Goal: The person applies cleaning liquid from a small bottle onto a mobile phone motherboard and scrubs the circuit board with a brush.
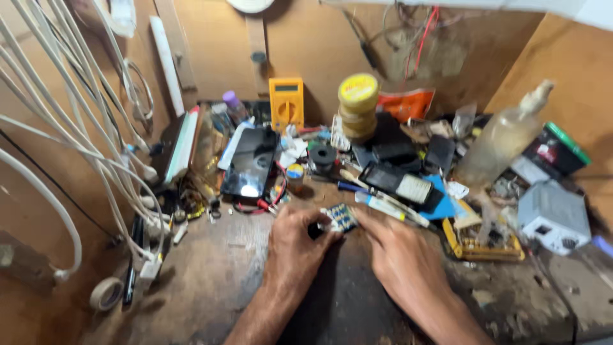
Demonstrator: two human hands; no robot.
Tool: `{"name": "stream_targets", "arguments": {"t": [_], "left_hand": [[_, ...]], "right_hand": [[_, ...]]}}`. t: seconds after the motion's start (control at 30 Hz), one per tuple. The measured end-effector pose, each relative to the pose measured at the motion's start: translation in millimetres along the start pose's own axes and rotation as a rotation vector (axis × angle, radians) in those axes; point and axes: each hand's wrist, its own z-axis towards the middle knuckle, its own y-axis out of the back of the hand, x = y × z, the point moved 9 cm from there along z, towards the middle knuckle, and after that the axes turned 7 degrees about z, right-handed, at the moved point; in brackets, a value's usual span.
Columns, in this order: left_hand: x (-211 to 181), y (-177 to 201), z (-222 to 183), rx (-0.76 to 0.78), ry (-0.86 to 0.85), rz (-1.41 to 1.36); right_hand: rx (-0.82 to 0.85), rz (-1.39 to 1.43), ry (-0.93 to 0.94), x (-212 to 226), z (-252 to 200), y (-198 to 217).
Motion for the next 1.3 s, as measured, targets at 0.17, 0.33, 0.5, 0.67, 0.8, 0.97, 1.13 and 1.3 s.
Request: {"name": "stream_targets", "arguments": {"t": [0.17, 0.33, 0.5, 0.67, 0.8, 0.97, 1.13, 1.3], "left_hand": [[-4, 9, 7, -0.053, -0.048, 0.012], [3, 0, 3, 0.031, 0.073, -0.008], [3, 5, 4, 0.079, 0.131, -0.011], [1, 6, 4, 0.068, 0.105, 0.013], [-1, 9, 7, 0.057, 0.121, -0.02], [-6, 13, 3, -0.064, -0.068, -0.063], [-4, 9, 9, 0.027, 0.085, -0.031], [5, 6, -3, -0.006, 0.058, -0.043]], "right_hand": [[0.171, -0.072, -0.145, -6, 10, -13], [0.062, -0.046, -0.019, -11, 6, -3], [0.002, 0.139, -0.139, -37, 10, 0], [0.179, -0.002, -0.209, -42, 9, -32], [0.034, 0.172, -0.069, -22, 21, -6], [0.106, 0.121, -0.223, -32, 15, -24], [0.039, 0.143, -0.136, -26, 28, -11], [0.163, 0.029, -0.191, -35, 10, -27]]}}
